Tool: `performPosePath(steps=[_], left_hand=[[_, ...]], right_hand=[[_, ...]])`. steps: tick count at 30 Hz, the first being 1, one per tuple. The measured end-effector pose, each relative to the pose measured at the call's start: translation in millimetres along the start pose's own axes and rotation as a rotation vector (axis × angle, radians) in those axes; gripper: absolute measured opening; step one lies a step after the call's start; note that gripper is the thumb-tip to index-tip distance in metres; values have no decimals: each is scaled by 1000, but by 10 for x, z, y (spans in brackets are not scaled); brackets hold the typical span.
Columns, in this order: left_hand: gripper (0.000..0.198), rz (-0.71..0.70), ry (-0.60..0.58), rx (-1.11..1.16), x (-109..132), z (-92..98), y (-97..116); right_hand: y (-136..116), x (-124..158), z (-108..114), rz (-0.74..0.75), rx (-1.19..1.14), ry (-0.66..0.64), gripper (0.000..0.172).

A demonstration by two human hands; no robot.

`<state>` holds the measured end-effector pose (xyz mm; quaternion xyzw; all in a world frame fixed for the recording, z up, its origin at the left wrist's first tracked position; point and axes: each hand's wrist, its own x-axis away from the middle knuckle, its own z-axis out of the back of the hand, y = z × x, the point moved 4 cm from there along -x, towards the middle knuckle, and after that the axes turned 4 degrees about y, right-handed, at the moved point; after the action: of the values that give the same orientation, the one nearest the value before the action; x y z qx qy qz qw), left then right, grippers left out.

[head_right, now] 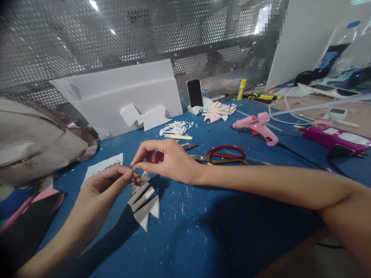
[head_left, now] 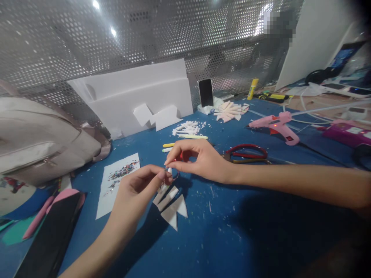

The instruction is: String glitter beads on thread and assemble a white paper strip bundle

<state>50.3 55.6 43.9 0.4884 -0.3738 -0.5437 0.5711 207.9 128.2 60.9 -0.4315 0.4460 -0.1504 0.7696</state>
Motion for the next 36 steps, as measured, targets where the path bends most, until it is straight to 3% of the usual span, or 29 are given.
performPosePath(steps=[5,14,26,36], left_hand=[[15,24,16,42,3,-21,26],[18,164,-67,284,-21,-47,-102],[16,156,-115,282,2,-72,-75],[20,255,-116,338,26,-88,-93]], right_hand=[[-27,6,4,7,23,-1,8],[-39,14,-9,45,39,-40,5],[-60,33,-17,90,152,-52,5],[-92,49,-31,111,157,-47,5]])
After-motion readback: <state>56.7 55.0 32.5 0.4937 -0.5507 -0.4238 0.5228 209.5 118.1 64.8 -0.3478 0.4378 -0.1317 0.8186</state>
